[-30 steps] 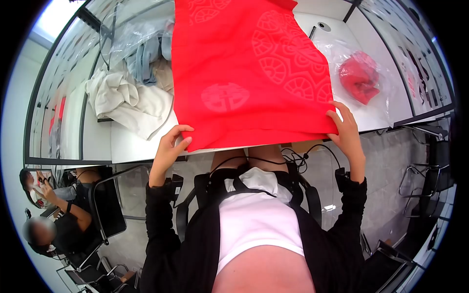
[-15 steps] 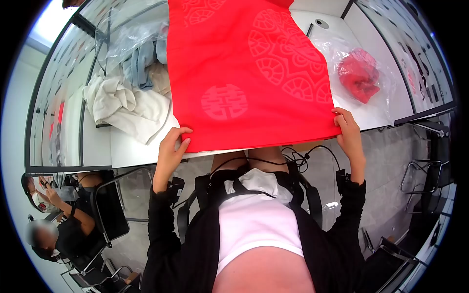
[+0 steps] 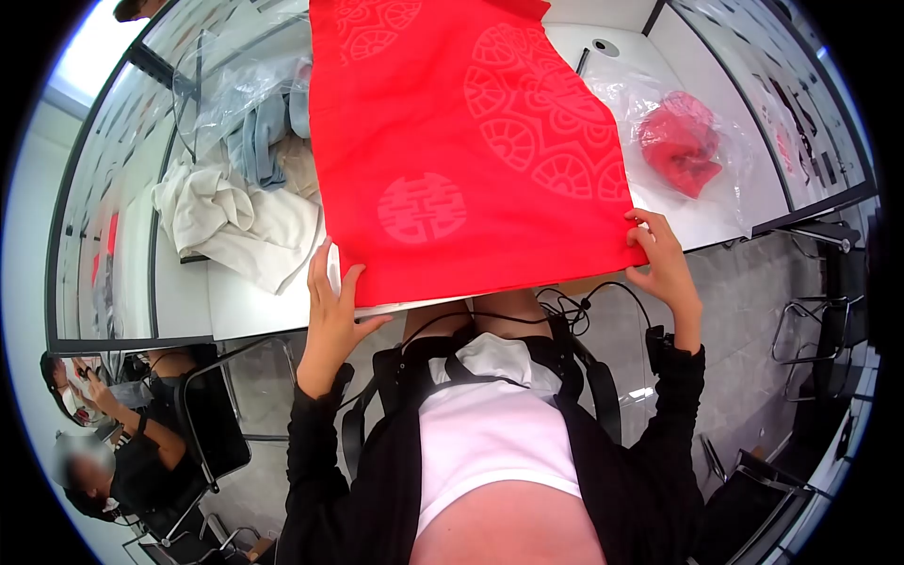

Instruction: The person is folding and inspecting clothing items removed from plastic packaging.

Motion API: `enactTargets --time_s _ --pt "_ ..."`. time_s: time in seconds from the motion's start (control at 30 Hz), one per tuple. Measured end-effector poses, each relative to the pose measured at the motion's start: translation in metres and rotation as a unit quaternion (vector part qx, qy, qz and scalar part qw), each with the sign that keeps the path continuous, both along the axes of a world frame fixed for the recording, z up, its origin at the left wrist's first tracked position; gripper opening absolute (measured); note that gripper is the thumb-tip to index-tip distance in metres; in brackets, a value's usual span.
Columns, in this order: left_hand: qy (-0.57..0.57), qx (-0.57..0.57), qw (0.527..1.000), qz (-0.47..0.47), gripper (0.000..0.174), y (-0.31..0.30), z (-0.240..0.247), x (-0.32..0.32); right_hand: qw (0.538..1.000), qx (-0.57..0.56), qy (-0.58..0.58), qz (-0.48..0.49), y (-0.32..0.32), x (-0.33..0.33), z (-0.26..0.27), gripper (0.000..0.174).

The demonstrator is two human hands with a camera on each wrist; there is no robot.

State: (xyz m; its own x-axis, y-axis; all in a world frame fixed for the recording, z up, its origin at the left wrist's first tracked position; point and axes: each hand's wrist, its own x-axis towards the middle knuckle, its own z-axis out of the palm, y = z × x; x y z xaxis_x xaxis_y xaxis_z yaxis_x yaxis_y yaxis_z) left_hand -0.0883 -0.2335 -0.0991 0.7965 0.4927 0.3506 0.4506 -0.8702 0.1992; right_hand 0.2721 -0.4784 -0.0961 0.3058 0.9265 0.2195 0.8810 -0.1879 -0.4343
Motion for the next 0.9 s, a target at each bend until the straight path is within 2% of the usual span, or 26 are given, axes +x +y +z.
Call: enactTargets --time_s 0.2,0.27,0.37,0.47,0.6,0.7,0.8,0.9 --pt "0.028 -0.059 0.997 -0.027 0.057 -0.004 -0.016 -0.008 0.999 -0.006 -0.045 0.014 -0.003 -0.002 -0.001 0.043" --pt "0.039 -0.031 0.998 -0.031 0.048 -0.006 -0.013 -0.01 0.999 -0.012 -0.042 0.019 -0.005 0.005 -0.005 0.044" --pt "0.051 -0.011 0.997 -0.049 0.038 -0.005 -0.008 -0.013 0.995 -0.081 0.05 0.039 -0.005 0.015 0.011 0.042" --pt "0.037 0.019 0.997 -0.06 0.032 0.001 -0.009 -0.017 0.99 -0.101 0.068 0.066 0.002 0.026 0.034 0.037" --pt "0.009 0.033 0.998 -0.05 0.031 0.008 -0.014 -0.014 0.984 0.008 -0.174 0.035 0.032 0.055 0.039 0.043" --pt "0.005 0.03 0.998 -0.055 0.03 0.009 -0.014 -0.016 0.966 -0.028 -0.257 -0.021 0.044 0.106 0.004 0.05" --pt "0.001 0.022 0.998 -0.052 0.029 0.009 -0.012 -0.022 0.964 -0.142 -0.19 -0.116 0.06 0.142 -0.007 0.053" --pt "0.003 0.01 0.998 -0.055 0.028 0.008 -0.007 -0.029 0.97 -0.111 -0.176 -0.127 0.068 0.188 -0.021 0.051"
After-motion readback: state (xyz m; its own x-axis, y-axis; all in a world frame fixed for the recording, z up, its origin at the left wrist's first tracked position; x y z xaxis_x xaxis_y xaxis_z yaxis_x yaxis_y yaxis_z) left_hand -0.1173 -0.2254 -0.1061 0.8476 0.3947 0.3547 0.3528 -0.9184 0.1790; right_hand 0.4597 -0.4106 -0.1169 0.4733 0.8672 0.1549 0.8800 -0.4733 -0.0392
